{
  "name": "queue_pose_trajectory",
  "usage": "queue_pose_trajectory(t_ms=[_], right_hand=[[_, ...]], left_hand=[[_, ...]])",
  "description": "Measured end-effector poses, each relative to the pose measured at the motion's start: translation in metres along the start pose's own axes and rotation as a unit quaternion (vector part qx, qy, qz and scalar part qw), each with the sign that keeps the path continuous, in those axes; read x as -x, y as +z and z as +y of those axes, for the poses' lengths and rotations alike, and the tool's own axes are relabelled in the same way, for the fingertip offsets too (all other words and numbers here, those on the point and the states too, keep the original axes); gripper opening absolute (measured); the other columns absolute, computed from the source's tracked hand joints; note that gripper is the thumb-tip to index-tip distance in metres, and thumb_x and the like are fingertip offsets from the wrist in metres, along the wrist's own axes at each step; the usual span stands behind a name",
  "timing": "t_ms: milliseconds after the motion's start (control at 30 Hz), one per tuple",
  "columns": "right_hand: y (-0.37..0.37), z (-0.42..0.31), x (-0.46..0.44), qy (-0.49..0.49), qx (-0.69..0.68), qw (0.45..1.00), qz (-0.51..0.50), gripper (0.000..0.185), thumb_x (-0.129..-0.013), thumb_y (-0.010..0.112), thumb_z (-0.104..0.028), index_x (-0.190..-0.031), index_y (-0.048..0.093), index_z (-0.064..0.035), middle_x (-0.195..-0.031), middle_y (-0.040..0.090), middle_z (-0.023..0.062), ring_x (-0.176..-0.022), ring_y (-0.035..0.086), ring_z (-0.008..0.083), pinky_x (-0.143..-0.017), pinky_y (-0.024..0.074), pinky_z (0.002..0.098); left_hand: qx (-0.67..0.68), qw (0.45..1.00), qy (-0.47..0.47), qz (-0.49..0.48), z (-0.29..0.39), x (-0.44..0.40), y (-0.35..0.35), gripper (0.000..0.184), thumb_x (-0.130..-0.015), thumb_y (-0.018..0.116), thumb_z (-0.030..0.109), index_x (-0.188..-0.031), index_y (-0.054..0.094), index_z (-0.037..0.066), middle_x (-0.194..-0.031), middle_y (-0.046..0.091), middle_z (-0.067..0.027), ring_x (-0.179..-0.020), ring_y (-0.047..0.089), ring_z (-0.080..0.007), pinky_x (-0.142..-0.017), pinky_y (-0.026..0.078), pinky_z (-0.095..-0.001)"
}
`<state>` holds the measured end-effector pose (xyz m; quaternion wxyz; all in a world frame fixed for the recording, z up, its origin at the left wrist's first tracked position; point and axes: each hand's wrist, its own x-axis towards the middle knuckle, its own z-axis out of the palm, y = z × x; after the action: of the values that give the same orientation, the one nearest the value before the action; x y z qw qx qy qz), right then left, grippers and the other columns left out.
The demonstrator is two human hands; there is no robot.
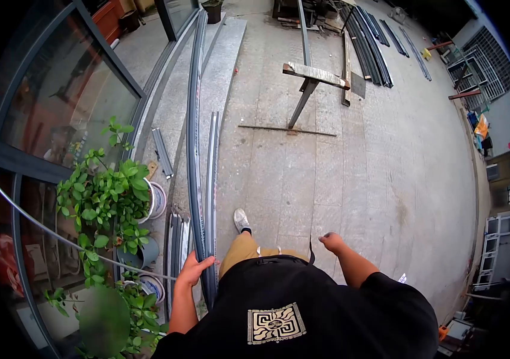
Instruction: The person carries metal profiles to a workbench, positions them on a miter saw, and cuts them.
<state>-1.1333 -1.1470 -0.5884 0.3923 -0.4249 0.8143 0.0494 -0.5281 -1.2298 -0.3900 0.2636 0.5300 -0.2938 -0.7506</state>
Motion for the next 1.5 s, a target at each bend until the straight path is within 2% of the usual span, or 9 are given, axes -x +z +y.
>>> queue_pose_trajectory(t_ms=[100, 267, 300, 400, 500, 967, 1100, 1267, 1500], right_hand=[[-0.017, 0.098, -0.013, 0.236, -0.031, 0.970, -0.058, 0.049, -0.098, 0.072, -0.045, -0.089, 0.076, 0.0032, -0.083, 0.076, 0.0184, -0.066, 0.072, 0.0310, -0.060, 0.0560, 0.0457], [-0.049, 0.061, -0.002, 0.303, -0.200, 0.930, -0.057, 0.043, -0.102, 0.068, -0.041, -0.097, 0.074, 0.0013, -0.085, 0.075, 0.0159, -0.069, 0.073, 0.0299, -0.056, 0.0524, 0.0450], [-0.050, 0.042, -0.007, 0.234, -0.116, 0.958, -0.114, 0.044, -0.102, 0.068, -0.041, -0.108, 0.075, 0.0022, -0.093, 0.078, 0.0153, -0.073, 0.075, 0.0288, -0.058, 0.0538, 0.0447], [-0.062, -0.071, -0.023, 0.227, -0.234, 0.945, -0.043, 0.045, -0.097, 0.071, -0.043, -0.108, 0.080, -0.0007, -0.096, 0.081, 0.0127, -0.079, 0.078, 0.0257, -0.071, 0.0594, 0.0429], [-0.111, -0.175, -0.074, 0.079, -0.095, 0.992, 0.002, 0.046, -0.090, 0.074, -0.047, -0.112, 0.081, -0.0063, -0.114, 0.078, 0.0222, -0.112, 0.072, 0.0394, -0.098, 0.0567, 0.0484], [-0.456, -0.515, -0.420, -0.179, -0.168, 0.955, 0.165, 0.035, -0.095, 0.073, -0.032, -0.117, 0.076, -0.0054, -0.107, 0.079, 0.0177, -0.102, 0.075, 0.0386, -0.091, 0.0587, 0.0478], [-0.483, -0.583, -0.512, -0.179, -0.166, 0.954, 0.176, 0.039, -0.091, 0.077, -0.031, -0.119, 0.074, -0.0042, -0.114, 0.076, 0.0195, -0.109, 0.072, 0.0374, -0.095, 0.0569, 0.0460], [-0.497, -0.599, -0.536, -0.087, 0.099, 0.972, 0.195, 0.041, -0.089, 0.074, -0.033, -0.121, 0.074, -0.0075, -0.123, 0.070, 0.0169, -0.125, 0.060, 0.0388, -0.110, 0.0471, 0.0477], [-0.511, -0.605, -0.577, 0.009, 0.035, 0.984, 0.173, 0.043, -0.085, 0.076, -0.034, -0.119, 0.075, -0.0086, -0.123, 0.070, 0.0180, -0.122, 0.063, 0.0395, -0.109, 0.0486, 0.0483]], left_hand=[[0.012, 1.000, 0.025, 0.006, 0.074, -0.045, -0.013, 0.045, -0.094, 0.083, 0.017, -0.131, 0.063, 0.000, -0.111, 0.075, -0.0102, -0.100, 0.075, -0.0228, -0.094, 0.058, -0.0388], [-0.020, 0.999, 0.013, 0.028, 0.143, -0.142, -0.056, 0.045, -0.094, 0.083, 0.015, -0.131, 0.061, 0.001, -0.109, 0.073, -0.0097, -0.101, 0.075, -0.0243, -0.091, 0.060, -0.0419], [-0.026, 0.998, 0.028, 0.051, 0.174, -0.150, -0.041, 0.041, -0.096, 0.081, 0.015, -0.129, 0.061, 0.002, -0.108, 0.072, -0.0100, -0.096, 0.075, -0.0249, -0.088, 0.060, -0.0426], [-0.028, 0.997, 0.008, 0.067, 0.187, -0.226, -0.071, 0.038, -0.097, 0.079, 0.011, -0.129, 0.059, 0.002, -0.104, 0.071, -0.0098, -0.092, 0.075, -0.0265, -0.083, 0.062, -0.0431], [-0.030, 0.998, -0.006, 0.063, 0.230, -0.284, -0.053, 0.032, -0.098, 0.077, 0.010, -0.125, 0.061, 0.003, -0.100, 0.070, -0.0092, -0.091, 0.075, -0.0266, -0.081, 0.062, -0.0427], [-0.056, 0.994, -0.056, 0.081, 0.433, -0.484, -0.023, 0.027, -0.099, 0.078, 0.016, -0.117, 0.064, 0.003, -0.098, 0.072, -0.0079, -0.089, 0.075, -0.0247, -0.079, 0.060, -0.0411], [-0.033, 0.997, -0.055, 0.053, 0.485, -0.581, -0.047, 0.029, -0.101, 0.077, 0.020, -0.119, 0.060, 0.006, -0.093, 0.073, -0.0107, -0.087, 0.077, -0.0296, -0.072, 0.064, -0.0470], [-0.042, 0.993, -0.102, 0.043, 0.614, -0.704, -0.070, 0.032, -0.100, 0.079, 0.024, -0.120, 0.064, 0.005, -0.098, 0.073, -0.0075, -0.089, 0.075, -0.0236, -0.077, 0.061, -0.0417], [-0.057, 0.994, -0.084, 0.034, 0.741, -0.833, -0.080, 0.033, -0.100, 0.079, 0.021, -0.123, 0.064, 0.003, -0.101, 0.072, -0.0072, -0.089, 0.074, -0.0241, -0.080, 0.062, -0.0423]])
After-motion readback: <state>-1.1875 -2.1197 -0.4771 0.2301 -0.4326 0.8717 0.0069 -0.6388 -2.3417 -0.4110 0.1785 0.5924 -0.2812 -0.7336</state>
